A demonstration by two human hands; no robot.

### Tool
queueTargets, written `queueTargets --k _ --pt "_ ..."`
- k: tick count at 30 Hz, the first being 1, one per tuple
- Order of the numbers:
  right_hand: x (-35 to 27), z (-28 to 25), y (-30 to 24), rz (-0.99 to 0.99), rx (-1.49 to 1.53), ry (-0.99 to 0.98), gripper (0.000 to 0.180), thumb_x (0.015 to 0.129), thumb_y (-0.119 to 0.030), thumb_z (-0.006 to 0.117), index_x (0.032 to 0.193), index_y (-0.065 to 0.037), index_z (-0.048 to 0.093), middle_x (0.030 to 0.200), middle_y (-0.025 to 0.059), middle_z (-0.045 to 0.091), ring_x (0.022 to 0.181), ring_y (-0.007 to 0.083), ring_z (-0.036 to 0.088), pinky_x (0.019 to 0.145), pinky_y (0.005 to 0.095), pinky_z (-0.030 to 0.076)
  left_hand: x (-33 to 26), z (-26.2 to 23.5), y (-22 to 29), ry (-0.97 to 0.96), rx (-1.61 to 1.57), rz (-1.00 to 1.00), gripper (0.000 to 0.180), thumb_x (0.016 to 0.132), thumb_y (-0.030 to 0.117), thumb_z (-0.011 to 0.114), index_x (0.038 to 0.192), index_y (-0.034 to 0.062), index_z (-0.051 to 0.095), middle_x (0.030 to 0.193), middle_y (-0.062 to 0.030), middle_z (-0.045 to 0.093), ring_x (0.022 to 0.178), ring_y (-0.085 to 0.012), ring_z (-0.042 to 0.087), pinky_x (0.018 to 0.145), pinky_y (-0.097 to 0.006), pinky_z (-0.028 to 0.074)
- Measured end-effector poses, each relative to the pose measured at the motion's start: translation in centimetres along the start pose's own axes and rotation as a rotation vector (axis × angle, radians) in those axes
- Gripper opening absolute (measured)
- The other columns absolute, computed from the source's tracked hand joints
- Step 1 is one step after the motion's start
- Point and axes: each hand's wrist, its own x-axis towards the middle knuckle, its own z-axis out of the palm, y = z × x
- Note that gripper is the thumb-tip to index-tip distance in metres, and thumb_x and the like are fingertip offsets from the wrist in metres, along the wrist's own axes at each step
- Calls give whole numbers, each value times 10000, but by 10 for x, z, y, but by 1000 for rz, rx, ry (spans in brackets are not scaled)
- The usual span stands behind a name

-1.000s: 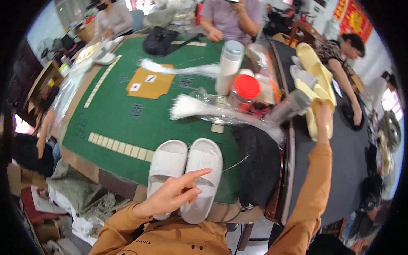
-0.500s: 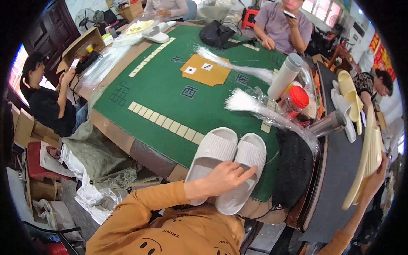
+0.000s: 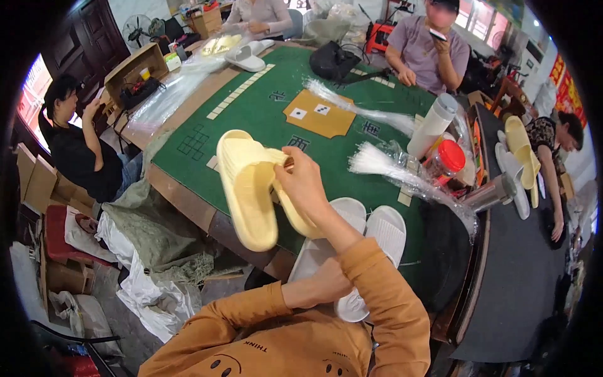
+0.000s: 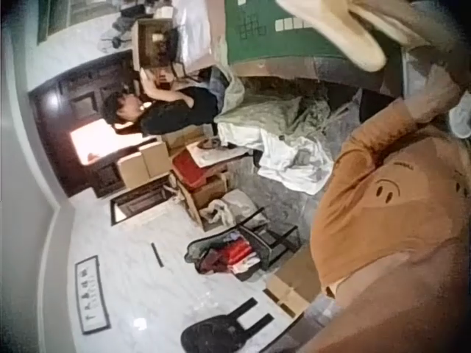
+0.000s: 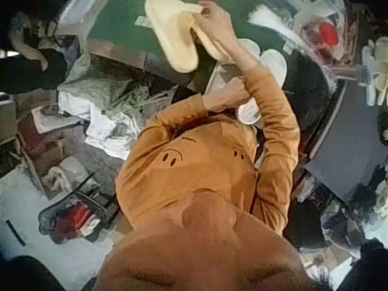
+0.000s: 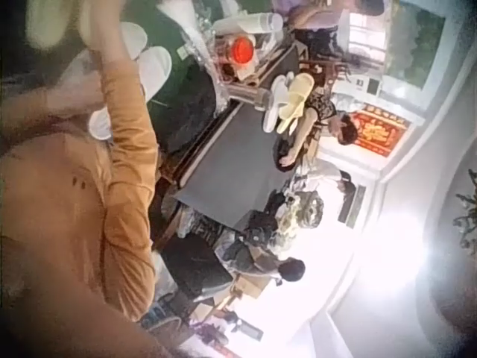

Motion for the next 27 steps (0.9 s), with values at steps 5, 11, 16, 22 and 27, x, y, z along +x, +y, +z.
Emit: queueTargets --k 5,11,16,22,27 --pt "-55 -49 -29 -353 -216 -127 327 877 -95 596 1190 -8 560 956 144 647 763 208 618 628 300 493 -5 -26 -7 85 -202 -315 196 780 91 594 962 26 564 795 -135 629 779 -313 626 635 -431 509" --pt "-146 -119 -26 103 -349 -224 183 887 -83 589 1038 11 631 887 132 656 616 198 587 587 292 473 9 -83 -12 292 -319 -326 94 864 75 592 931 36 540 765 -153 616 684 -332 620 581 -402 486" --pt "-176 -128 1 82 -285 -75 125 917 -56 544 964 20 631 689 57 594 578 99 503 556 240 427 -11 -113 -21 203 -268 -379 241 890 225 609 1031 35 564 836 -141 594 736 -312 602 638 -383 483" --pt "-196 -155 16 202 -87 229 157 949 -54 496 924 5 639 635 -29 493 578 34 422 529 185 343 -68 -149 -72 85 800 -582 544 849 414 629 1343 228 498 1236 -294 422 1080 -453 477 906 -534 402" --pt "-197 -139 20 145 -135 89 163 961 -54 486 932 -5 639 653 -24 517 576 29 432 523 179 340 -59 -130 -99 85 697 -681 477 842 372 642 1260 158 557 1231 -272 455 1063 -423 509 908 -498 422"
